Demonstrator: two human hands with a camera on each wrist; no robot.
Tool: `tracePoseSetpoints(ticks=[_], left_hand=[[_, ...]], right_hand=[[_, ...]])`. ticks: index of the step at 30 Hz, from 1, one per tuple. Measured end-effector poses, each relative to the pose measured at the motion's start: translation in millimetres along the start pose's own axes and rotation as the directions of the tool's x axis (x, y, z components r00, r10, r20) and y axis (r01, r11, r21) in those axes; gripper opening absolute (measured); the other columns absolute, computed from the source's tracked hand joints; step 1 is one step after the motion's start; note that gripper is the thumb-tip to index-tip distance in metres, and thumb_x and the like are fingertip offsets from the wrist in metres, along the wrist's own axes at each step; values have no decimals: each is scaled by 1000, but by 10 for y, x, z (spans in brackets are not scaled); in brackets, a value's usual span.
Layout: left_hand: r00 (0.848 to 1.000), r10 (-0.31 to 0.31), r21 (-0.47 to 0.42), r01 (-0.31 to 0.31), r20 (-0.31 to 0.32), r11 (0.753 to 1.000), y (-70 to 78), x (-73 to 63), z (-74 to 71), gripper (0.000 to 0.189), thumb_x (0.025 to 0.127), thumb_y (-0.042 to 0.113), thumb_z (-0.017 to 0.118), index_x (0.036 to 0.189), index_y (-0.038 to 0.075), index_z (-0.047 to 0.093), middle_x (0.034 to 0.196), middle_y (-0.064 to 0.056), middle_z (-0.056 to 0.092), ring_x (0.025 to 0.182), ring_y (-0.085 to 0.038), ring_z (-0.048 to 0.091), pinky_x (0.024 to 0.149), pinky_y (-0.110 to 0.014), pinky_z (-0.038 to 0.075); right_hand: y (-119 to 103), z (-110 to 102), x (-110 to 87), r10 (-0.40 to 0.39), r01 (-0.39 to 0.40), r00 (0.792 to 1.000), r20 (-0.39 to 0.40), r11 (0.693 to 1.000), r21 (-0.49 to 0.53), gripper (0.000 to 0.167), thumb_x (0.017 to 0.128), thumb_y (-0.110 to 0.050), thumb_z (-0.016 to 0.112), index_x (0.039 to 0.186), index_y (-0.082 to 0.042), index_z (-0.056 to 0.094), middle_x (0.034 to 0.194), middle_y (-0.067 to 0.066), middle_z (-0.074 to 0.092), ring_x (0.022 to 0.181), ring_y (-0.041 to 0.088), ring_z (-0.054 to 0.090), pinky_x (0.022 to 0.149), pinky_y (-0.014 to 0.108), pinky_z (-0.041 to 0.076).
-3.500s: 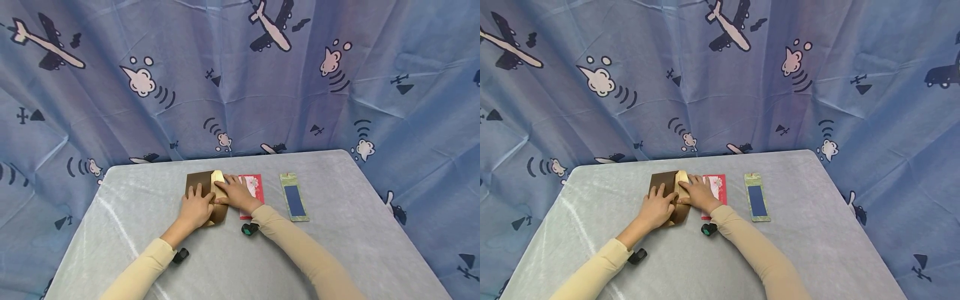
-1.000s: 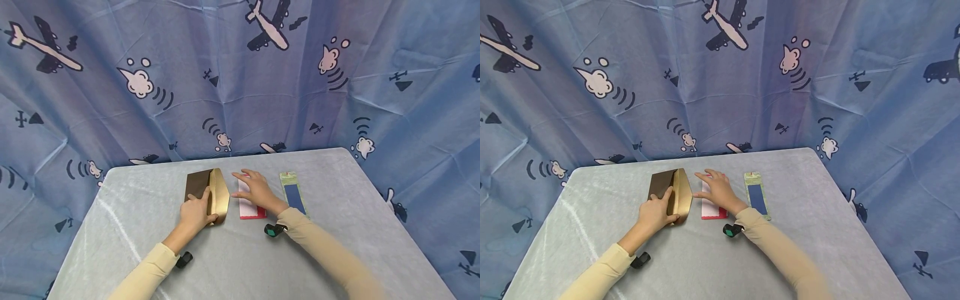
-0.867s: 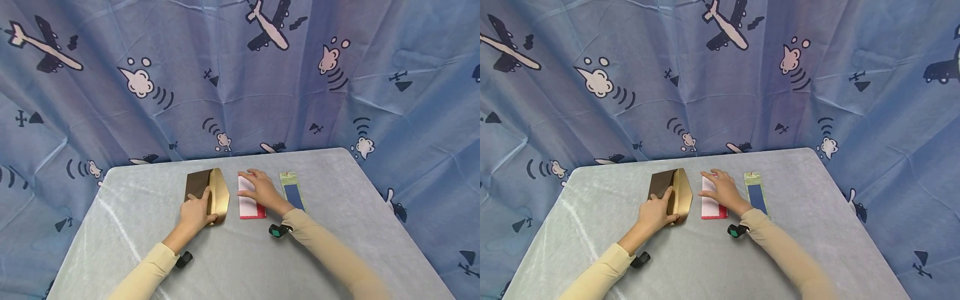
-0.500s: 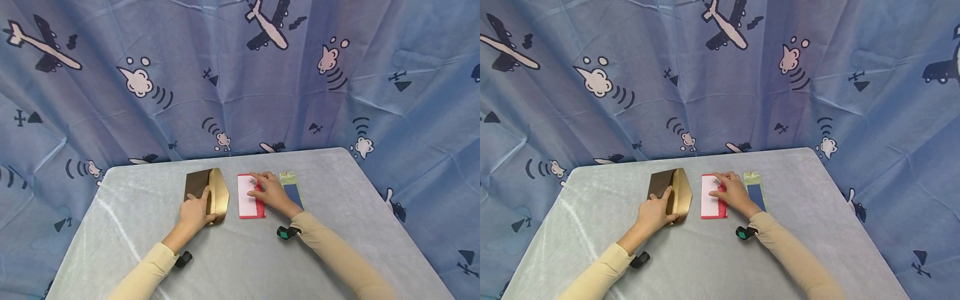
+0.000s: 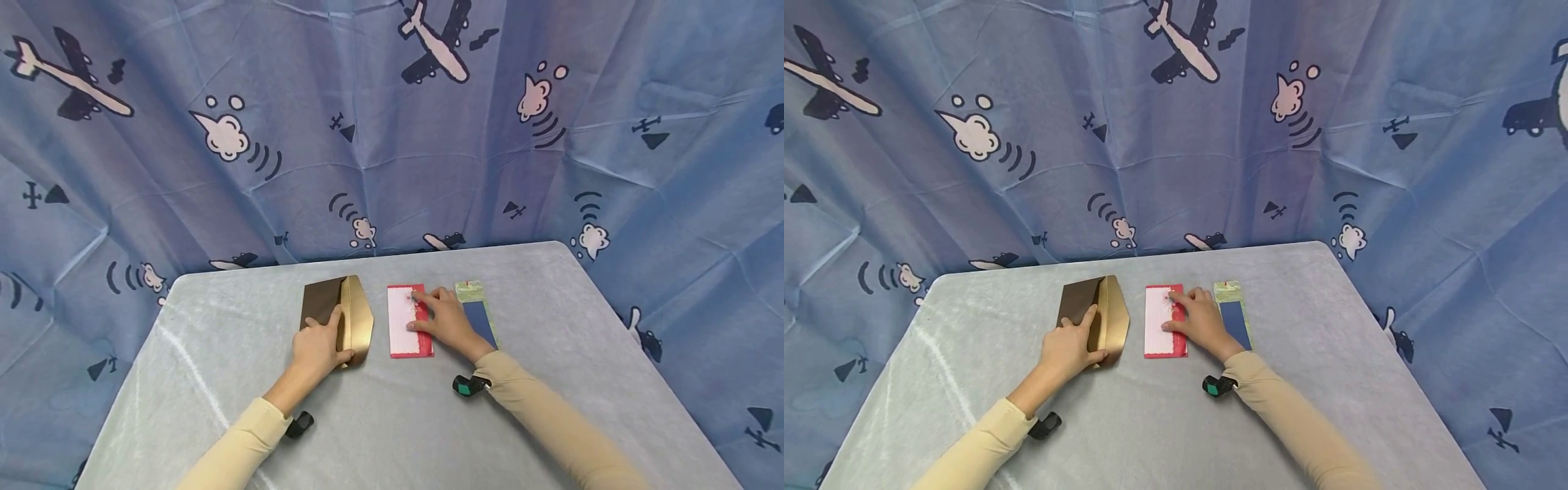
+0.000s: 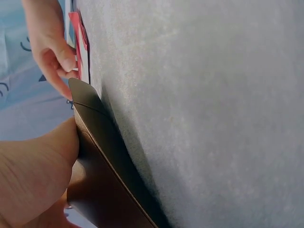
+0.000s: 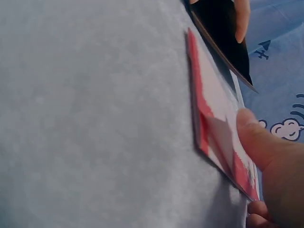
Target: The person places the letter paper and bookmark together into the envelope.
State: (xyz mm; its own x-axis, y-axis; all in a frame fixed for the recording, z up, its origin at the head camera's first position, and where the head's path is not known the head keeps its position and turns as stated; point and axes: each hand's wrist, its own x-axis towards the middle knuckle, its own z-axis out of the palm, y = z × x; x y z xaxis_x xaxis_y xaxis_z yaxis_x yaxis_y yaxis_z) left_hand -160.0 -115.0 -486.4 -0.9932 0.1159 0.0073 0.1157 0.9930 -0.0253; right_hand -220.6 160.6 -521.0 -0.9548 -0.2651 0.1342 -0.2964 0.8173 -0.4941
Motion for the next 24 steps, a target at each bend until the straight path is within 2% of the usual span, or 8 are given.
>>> tracePoseSetpoints(ticks=[6,16,24], left_hand=[[1000,-5,-2,5,-4,1000,0,4,9,102,70,65,78,152,20,38,125,-39,60,47,-25,57,44,-36,46],[1000,-1,-10,1,-4,1000,-1,-5,11,100,71,65,78,151,20,40,124,-39,61,45,-23,54,44,-36,47],[1000,4,2,-4,-18,1000,-11,4,19,102,69,65,78,151,19,40,123,-39,62,47,-25,57,45,-36,48]], right_hand=[[-22,32,-9,-6,5,1000,-14,998,-64,75,72,-44,86,138,-18,60,110,14,55,98,25,48,81,38,41],[-56,44,16,50,-49,999,15,997,-64,77,72,-43,86,139,-18,58,114,16,56,103,27,48,85,41,42],[-99,21,38,84,-82,996,33,995,-57,79,70,-42,88,139,-15,58,108,16,59,97,27,49,81,39,41]])
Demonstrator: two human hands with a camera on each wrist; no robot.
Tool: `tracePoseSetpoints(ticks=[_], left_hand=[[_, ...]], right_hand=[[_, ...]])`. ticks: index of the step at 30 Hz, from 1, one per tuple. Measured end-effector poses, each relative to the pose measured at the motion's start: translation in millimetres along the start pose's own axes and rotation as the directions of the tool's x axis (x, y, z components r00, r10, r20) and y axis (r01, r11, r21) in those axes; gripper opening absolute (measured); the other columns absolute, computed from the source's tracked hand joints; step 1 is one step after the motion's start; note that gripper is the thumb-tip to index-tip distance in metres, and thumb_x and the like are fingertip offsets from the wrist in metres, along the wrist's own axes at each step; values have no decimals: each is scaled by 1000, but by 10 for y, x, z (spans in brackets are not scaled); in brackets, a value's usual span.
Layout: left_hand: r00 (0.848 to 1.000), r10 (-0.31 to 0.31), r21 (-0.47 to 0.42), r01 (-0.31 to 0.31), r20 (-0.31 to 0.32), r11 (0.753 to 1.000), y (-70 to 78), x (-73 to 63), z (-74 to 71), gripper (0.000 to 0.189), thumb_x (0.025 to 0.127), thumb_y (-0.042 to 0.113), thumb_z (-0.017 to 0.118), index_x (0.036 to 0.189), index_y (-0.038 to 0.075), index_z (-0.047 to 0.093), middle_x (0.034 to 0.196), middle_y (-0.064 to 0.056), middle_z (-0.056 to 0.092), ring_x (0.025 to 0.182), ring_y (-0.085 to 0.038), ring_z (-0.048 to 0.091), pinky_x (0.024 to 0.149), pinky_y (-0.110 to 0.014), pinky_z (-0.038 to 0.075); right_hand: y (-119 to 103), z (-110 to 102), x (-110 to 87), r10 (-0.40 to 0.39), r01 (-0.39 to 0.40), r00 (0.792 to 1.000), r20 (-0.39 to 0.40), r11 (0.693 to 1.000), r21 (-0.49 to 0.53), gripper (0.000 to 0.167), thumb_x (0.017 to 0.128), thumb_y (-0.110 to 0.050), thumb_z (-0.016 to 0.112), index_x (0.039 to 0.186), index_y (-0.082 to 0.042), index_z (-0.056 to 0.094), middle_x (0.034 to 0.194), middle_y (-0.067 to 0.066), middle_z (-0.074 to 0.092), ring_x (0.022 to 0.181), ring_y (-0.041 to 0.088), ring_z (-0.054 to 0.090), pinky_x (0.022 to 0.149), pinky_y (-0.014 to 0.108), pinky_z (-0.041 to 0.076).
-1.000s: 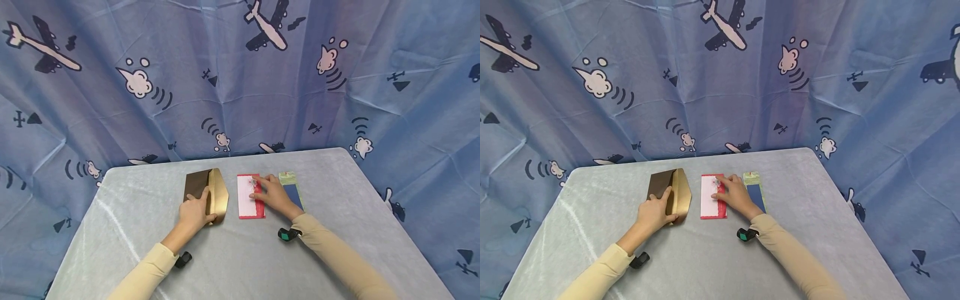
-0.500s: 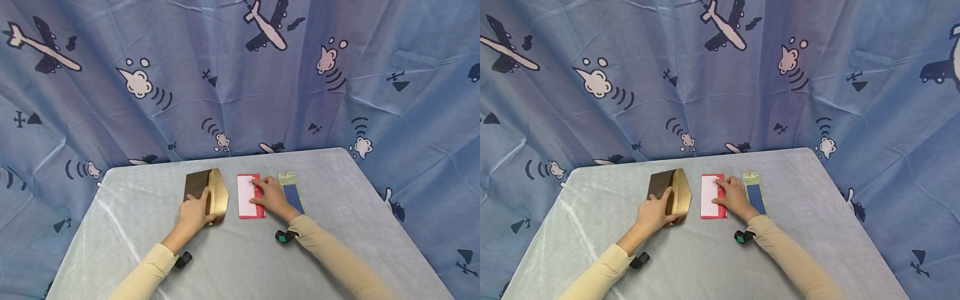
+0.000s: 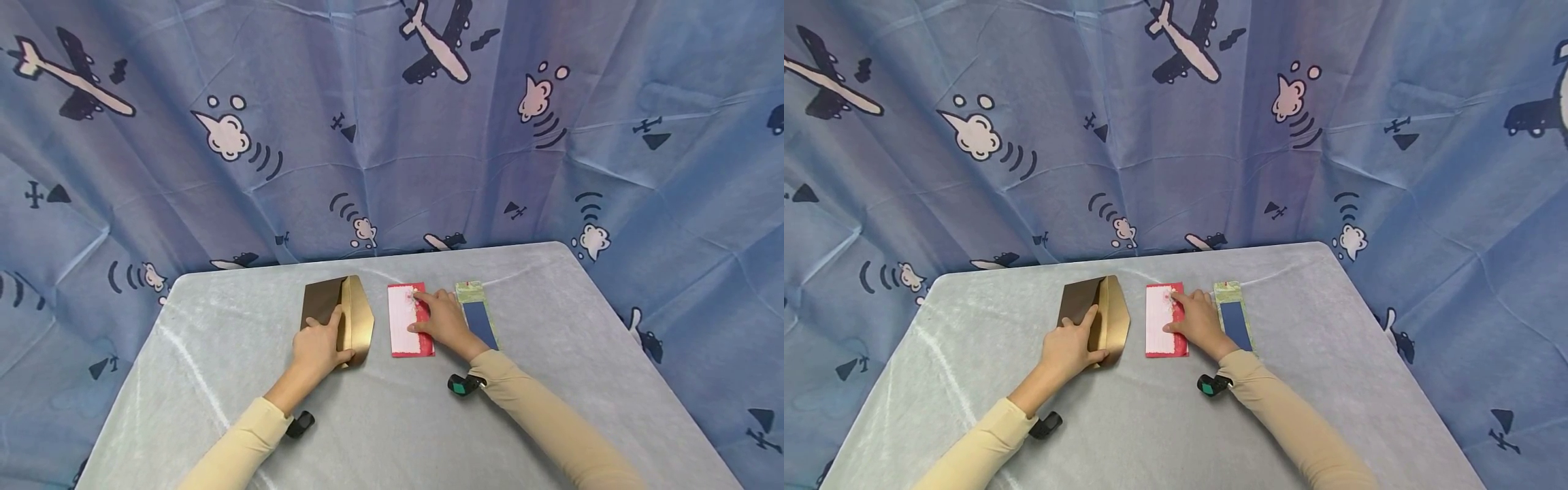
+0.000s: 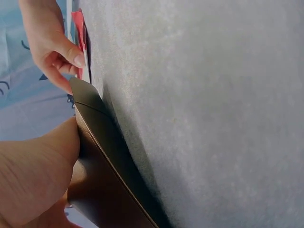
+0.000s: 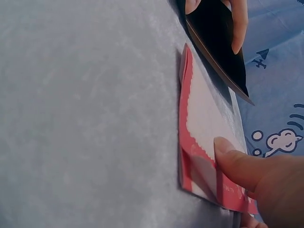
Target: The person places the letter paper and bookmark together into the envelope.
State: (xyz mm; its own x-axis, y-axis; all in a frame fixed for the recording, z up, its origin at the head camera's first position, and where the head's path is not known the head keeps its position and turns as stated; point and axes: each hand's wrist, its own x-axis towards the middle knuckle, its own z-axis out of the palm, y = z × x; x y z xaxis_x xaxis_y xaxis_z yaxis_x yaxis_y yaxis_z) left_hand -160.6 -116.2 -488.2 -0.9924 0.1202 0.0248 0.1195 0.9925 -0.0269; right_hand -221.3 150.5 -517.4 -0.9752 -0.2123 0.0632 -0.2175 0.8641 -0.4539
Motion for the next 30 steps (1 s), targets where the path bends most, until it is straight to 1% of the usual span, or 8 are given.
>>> tracePoseSetpoints(ticks=[3,8,15,20,23,27,29,30], left_hand=[[1000,2,5,-2,-1,1000,0,3,1,102,69,65,79,151,19,40,122,-38,62,48,-25,58,45,-36,48],[1000,-1,7,1,4,1000,13,-4,-6,102,69,65,79,151,20,40,122,-38,62,48,-25,58,45,-36,48],[1000,-5,22,5,6,1000,20,-5,-16,102,69,66,78,151,20,40,122,-38,62,48,-25,57,44,-36,47],[1000,-8,24,8,7,1000,13,6,-7,102,68,67,78,151,20,40,123,-37,62,47,-24,56,44,-35,47],[1000,-8,23,8,9,1000,14,8,-10,103,69,67,78,152,20,40,123,-38,62,46,-24,56,44,-35,46],[1000,-5,16,4,4,1000,12,5,-10,102,68,66,79,151,20,40,122,-38,62,46,-24,56,43,-35,46],[1000,-4,12,4,2,1000,8,8,-6,103,68,66,79,151,20,40,123,-38,62,46,-24,56,43,-35,45],[1000,-4,11,4,1,1000,7,9,-6,102,68,66,79,151,20,40,123,-39,62,46,-23,55,43,-35,45]], right_hand=[[-1,-1,10,26,-26,999,18,1000,0,79,70,-42,88,139,-17,58,109,16,61,98,29,51,82,40,42],[19,7,23,45,-45,998,37,999,11,79,71,-41,87,140,-18,56,109,15,63,101,31,54,85,44,41],[37,13,24,31,-33,998,46,998,45,78,74,-40,86,141,-17,54,123,14,65,116,33,57,93,50,39],[37,1,21,14,-17,999,41,998,59,76,75,-37,86,140,-15,55,132,16,64,122,34,60,91,48,38],[36,1,22,7,-10,999,38,998,67,75,75,-36,86,140,-14,55,135,16,64,123,33,61,89,47,38],[42,5,28,9,-12,999,39,996,88,74,76,-35,85,140,-14,55,135,16,63,124,33,61,95,49,40],[50,3,30,9,-12,999,39,995,95,73,77,-35,85,140,-14,55,133,16,65,120,32,62,96,50,41],[52,0,30,8,-12,999,39,995,97,72,77,-35,84,140,-14,55,129,16,67,115,31,63,95,48,42]])
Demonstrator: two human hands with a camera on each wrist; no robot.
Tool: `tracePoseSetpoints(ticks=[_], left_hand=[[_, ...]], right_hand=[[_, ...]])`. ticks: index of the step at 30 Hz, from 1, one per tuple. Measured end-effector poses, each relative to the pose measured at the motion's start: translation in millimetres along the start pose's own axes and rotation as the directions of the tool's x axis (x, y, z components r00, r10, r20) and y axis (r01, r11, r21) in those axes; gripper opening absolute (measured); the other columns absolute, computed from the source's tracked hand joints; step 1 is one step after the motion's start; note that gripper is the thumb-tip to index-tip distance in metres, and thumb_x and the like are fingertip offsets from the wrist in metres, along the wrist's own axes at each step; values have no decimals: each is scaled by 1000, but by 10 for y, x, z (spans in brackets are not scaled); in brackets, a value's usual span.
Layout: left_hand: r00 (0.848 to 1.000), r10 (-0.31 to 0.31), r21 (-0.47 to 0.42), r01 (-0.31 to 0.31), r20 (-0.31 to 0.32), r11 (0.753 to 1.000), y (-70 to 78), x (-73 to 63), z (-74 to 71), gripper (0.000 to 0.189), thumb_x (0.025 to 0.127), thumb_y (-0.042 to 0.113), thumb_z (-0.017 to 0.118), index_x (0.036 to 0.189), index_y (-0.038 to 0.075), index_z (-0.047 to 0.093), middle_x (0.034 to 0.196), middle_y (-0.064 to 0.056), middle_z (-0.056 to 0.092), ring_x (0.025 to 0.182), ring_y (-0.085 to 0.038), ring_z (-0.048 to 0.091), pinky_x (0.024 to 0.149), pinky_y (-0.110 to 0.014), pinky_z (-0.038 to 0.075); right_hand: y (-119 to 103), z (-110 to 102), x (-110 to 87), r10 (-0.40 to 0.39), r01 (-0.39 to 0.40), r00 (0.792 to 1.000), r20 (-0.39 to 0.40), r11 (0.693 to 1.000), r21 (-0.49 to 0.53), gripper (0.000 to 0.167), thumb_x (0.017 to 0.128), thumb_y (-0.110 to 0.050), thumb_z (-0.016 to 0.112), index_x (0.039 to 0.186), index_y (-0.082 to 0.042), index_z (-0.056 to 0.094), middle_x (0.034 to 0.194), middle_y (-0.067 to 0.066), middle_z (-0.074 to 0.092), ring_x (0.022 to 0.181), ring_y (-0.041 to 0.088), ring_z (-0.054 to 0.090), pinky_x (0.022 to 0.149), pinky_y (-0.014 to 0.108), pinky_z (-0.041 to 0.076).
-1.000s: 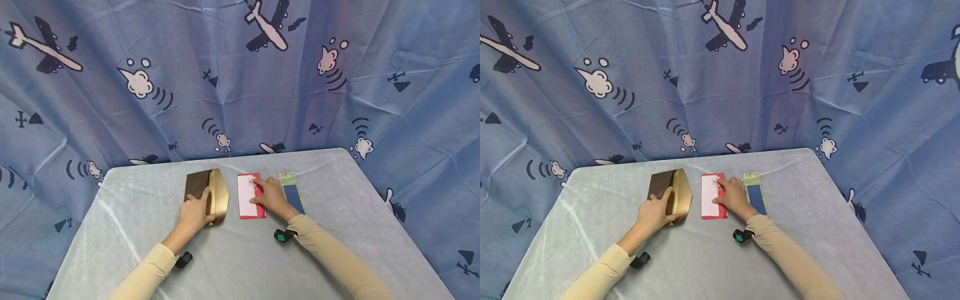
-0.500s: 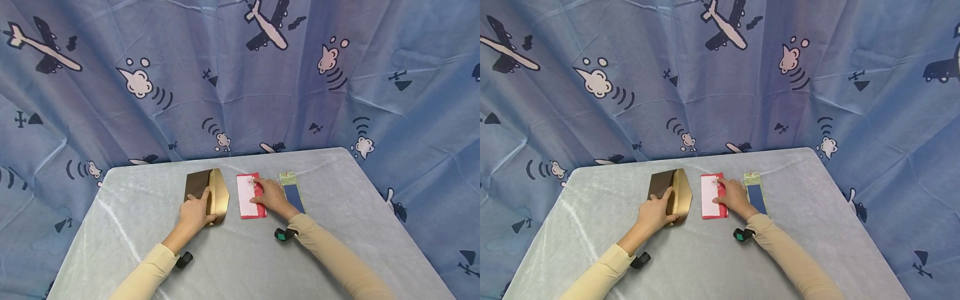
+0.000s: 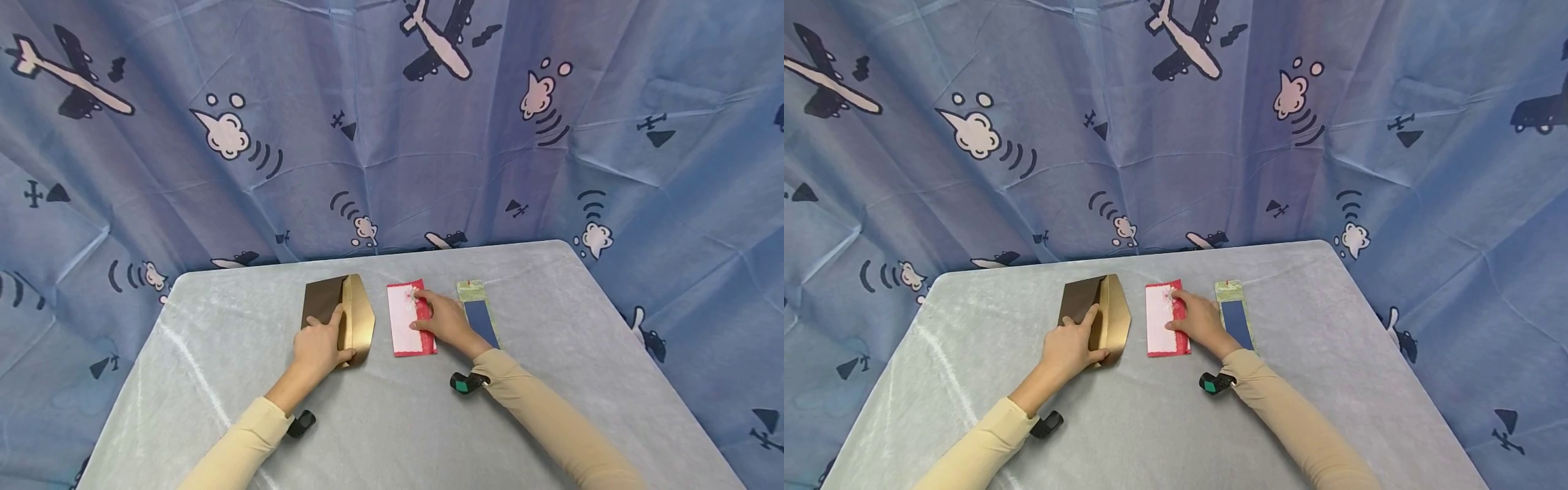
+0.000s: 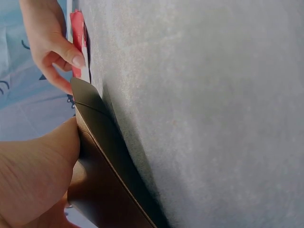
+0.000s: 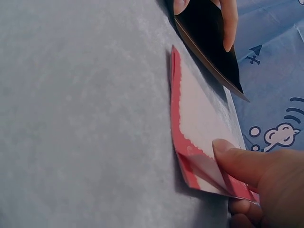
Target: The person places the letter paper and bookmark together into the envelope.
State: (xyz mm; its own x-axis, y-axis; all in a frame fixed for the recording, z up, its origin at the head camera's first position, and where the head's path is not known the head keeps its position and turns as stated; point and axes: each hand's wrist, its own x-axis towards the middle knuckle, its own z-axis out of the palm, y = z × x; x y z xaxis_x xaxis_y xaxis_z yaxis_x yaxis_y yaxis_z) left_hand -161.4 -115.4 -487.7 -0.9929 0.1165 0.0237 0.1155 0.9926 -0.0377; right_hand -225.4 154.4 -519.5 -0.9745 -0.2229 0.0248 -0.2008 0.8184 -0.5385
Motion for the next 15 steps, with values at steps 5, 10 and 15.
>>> tracePoseSetpoints(ticks=[5,10,15], left_hand=[[1000,-2,-2,2,3,1000,1,5,-4,103,69,66,79,152,20,40,124,-38,61,45,-23,54,42,-34,44],[1000,-5,-2,5,-3,1000,8,2,-2,102,68,66,79,151,20,41,123,-38,62,45,-23,53,42,-34,44],[1000,-4,8,5,-8,1000,14,-3,4,101,68,66,78,150,21,41,122,-38,62,44,-23,53,43,-35,46]], right_hand=[[22,-47,10,-3,3,1000,5,999,36,63,81,-29,81,138,-13,58,85,7,64,76,17,55,70,30,37],[61,-100,23,-12,11,1000,8,991,133,50,88,-18,74,135,-7,60,74,2,54,66,12,46,60,24,34],[77,-161,34,-9,7,1000,8,970,244,46,90,-11,71,134,-5,61,74,3,55,64,12,45,58,22,36]])
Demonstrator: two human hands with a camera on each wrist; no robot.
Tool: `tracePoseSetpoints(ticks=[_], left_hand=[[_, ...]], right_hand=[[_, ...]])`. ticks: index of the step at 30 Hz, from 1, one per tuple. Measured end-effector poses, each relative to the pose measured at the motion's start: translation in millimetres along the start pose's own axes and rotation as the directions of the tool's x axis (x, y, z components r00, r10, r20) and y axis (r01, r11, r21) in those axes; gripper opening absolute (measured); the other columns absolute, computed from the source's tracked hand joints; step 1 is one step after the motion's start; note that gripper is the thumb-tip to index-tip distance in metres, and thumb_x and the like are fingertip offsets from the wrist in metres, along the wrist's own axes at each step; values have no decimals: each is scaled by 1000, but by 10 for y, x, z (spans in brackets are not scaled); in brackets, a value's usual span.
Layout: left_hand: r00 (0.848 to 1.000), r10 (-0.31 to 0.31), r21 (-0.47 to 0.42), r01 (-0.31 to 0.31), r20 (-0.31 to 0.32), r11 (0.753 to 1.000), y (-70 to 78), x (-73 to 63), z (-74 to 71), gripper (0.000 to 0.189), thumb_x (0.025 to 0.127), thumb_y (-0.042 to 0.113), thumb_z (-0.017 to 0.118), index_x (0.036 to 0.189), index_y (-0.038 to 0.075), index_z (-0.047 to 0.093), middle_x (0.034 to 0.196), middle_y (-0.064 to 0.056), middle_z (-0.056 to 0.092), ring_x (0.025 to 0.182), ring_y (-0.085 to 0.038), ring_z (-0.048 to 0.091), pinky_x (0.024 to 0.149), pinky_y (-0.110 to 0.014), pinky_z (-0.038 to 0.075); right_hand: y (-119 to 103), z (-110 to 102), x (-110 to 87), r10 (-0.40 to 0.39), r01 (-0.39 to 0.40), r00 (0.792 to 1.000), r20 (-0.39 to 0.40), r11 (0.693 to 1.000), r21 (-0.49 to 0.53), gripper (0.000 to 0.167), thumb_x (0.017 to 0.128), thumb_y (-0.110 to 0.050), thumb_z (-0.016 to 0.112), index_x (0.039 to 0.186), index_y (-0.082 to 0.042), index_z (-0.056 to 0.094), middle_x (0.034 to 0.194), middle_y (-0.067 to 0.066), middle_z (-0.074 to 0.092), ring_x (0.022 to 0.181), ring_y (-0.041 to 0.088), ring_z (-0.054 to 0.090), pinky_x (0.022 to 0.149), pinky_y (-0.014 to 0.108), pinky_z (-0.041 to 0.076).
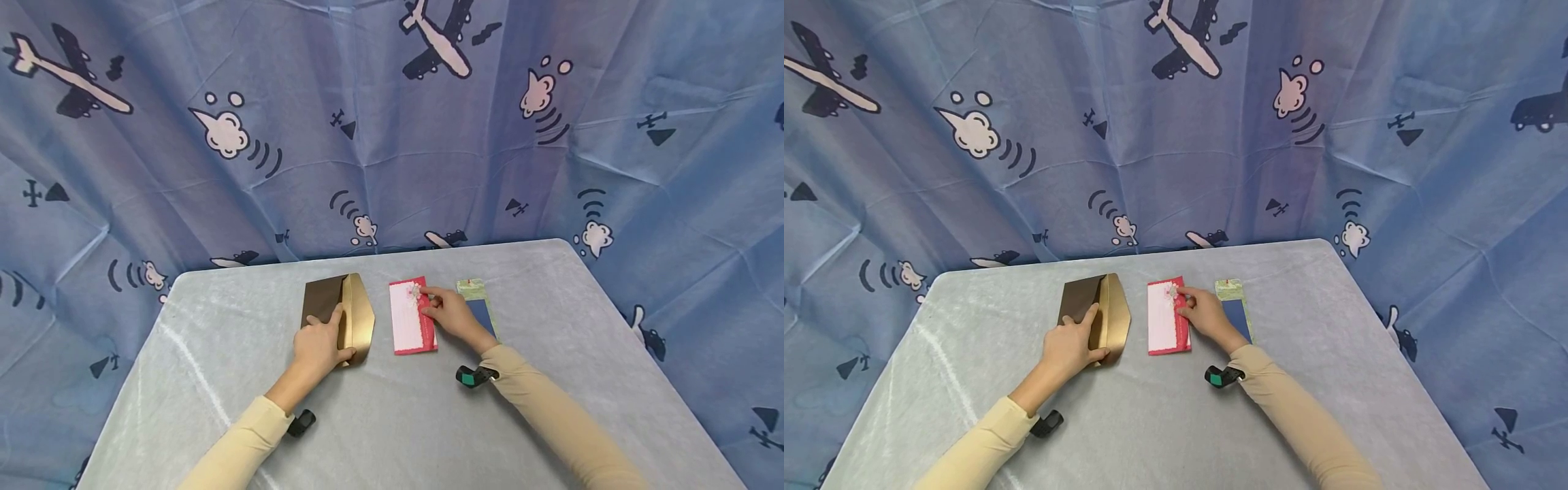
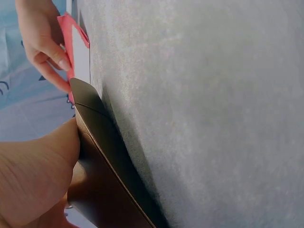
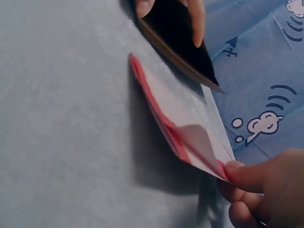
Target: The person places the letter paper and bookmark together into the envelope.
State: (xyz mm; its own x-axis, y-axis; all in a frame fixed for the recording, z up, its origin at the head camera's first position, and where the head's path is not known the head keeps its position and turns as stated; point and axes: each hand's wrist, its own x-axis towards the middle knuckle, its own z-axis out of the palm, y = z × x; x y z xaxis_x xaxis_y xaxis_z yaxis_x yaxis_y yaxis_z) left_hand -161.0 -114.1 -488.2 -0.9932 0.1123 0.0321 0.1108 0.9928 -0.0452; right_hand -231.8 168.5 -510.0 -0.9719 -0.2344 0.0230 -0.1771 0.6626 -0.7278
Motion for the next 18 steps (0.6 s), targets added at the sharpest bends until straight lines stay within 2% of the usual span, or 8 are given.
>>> tracePoseSetpoints(ticks=[5,18], left_hand=[[1000,4,-8,-4,4,1000,-5,-2,-16,101,69,66,78,151,20,41,123,-38,62,44,-23,54,44,-36,47],[1000,-3,-6,3,20,1000,-4,5,-14,102,69,66,78,152,21,39,124,-38,61,47,-25,56,45,-36,47]], right_hand=[[-36,-56,10,0,2,1000,-25,997,71,46,90,-10,71,134,-6,61,77,5,57,66,12,46,59,22,38],[-61,-49,31,12,-8,999,-36,995,101,46,89,-10,72,134,-7,62,78,5,61,64,11,47,56,21,38]])
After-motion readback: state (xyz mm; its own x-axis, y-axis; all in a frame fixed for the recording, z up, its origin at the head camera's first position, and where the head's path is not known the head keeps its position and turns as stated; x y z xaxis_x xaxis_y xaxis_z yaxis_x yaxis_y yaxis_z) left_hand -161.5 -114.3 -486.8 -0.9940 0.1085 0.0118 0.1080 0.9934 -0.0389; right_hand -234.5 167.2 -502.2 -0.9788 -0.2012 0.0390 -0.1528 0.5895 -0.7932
